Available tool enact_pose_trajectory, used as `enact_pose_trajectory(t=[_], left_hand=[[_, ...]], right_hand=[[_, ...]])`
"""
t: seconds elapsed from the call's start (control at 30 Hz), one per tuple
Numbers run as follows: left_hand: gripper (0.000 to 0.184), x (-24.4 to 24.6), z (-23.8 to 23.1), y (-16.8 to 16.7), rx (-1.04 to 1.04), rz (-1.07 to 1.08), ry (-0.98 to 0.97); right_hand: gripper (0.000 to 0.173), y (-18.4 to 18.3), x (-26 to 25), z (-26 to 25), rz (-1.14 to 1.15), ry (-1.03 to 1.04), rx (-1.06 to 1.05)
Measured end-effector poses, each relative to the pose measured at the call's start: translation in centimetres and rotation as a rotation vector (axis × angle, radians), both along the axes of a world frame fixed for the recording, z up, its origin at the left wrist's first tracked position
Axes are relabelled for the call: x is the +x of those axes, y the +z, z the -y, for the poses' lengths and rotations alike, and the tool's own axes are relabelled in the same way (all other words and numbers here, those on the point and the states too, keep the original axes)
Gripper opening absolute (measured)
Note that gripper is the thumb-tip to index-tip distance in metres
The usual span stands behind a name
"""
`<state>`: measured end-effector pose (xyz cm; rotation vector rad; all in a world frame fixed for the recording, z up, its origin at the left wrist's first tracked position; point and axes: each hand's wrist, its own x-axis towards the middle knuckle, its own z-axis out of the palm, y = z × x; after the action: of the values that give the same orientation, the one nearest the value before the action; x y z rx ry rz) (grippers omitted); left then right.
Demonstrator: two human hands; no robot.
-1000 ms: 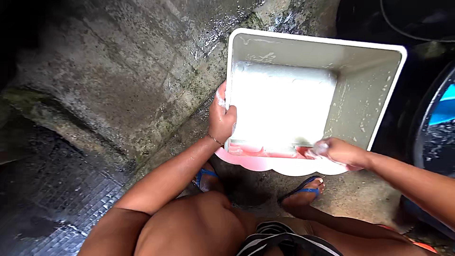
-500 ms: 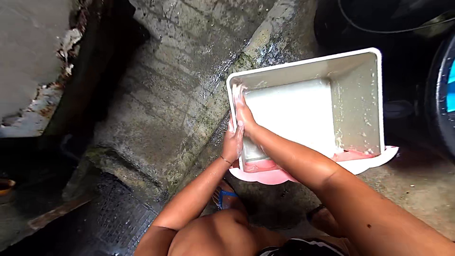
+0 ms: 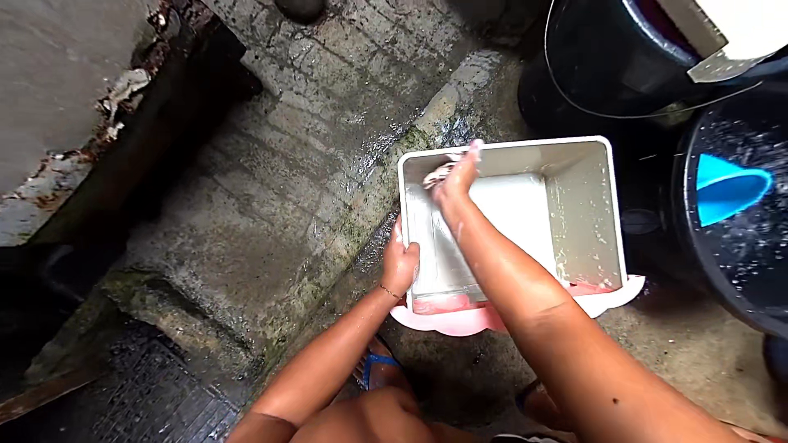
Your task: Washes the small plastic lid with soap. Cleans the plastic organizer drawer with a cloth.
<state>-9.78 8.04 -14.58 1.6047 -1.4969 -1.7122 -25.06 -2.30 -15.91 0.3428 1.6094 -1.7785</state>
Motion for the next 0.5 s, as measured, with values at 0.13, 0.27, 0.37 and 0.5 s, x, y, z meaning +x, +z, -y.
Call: enact_pose_trajectory(t=[0.13,0.27,0.37,0.5], left_hand=[[0.073,0.5,0.1,0.4,-0.024,0.018,-0.056],[0.076,0.9,0.3,0.4,-0.035,0.020,-0.092],[0.078,0.7,0.3,0.4,-0.034,0.052,-0.127],[0.077,0.3,0.9,0.6,-0.032,0.088,-0.164]], right_hand=[[0.087,-1.0,-12.1,-3.4,-0.093,-0.049,0.188],[0.065,0.9,-19.9,-6.0,-0.107,-0.174,0.001],[0.085,0.1,-16.0,-4.8,-0.138,-0.031,0.129],[0.081,-1.0,-4.1,-0.7,0.049,0.245,0.121]])
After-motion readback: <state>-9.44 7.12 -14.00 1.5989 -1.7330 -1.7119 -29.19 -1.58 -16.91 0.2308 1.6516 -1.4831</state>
